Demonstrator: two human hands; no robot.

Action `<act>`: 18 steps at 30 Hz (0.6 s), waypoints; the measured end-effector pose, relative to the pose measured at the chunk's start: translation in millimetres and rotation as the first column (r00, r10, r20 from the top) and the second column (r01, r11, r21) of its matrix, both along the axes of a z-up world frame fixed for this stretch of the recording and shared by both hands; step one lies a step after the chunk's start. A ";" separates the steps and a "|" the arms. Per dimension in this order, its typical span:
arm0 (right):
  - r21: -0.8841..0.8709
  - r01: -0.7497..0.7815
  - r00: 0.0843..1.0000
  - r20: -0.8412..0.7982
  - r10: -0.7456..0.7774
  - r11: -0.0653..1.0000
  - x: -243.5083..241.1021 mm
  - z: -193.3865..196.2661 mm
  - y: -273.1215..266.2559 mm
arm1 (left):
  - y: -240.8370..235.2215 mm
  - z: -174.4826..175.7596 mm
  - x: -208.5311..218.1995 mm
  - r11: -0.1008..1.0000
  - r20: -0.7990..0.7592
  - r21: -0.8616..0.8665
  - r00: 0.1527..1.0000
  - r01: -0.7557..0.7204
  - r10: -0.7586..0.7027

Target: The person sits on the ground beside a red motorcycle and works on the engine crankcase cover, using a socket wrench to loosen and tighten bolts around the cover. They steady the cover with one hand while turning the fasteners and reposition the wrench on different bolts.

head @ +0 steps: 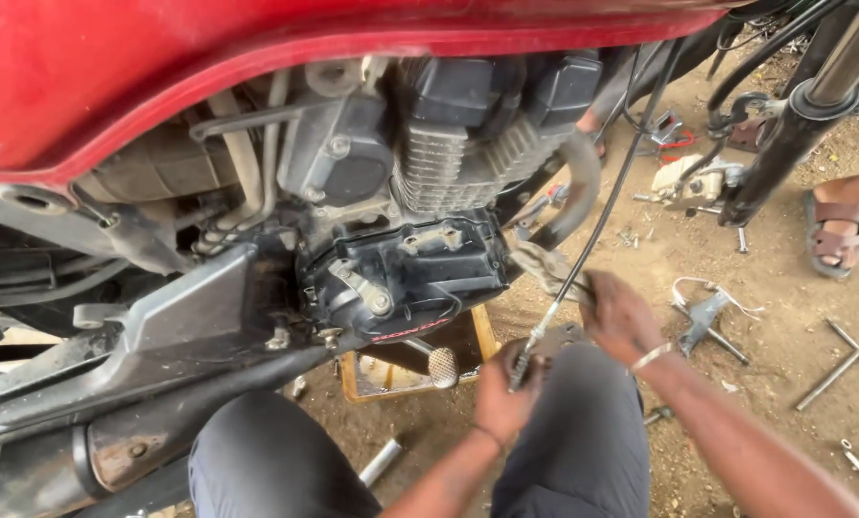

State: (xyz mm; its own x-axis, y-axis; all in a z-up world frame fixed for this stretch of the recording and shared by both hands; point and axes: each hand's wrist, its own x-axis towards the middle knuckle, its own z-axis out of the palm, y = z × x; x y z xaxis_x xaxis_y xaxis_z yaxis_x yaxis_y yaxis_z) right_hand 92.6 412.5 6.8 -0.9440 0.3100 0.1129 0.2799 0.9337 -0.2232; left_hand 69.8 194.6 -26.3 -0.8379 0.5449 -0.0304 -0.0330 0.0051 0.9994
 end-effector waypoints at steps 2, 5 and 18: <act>0.038 -0.101 0.958 -0.266 0.107 0.994 10.4 4.4 -8.6 | -23.2 30.7 -17.4 0.975 -0.040 -0.220 0.999 0.023 -0.032; -0.275 0.430 0.896 0.248 -0.369 0.860 30.3 13.1 -3.9 | -42.9 66.7 -40.1 0.954 -0.764 -0.295 0.614 -0.060 -0.198; 0.028 0.604 0.779 0.195 -0.596 0.797 351.8 -437.8 99.2 | 58.9 118.7 -109.2 0.682 -0.747 -0.664 0.318 -0.306 -0.584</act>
State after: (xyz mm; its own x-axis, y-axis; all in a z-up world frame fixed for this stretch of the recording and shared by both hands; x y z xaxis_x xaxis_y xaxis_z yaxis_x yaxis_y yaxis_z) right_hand 444.4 511.7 -431.1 -0.5674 0.8209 -0.0647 0.8198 0.5557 -0.1384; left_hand -39.4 253.5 92.3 -0.4602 0.8481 0.2626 0.8850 0.4618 0.0596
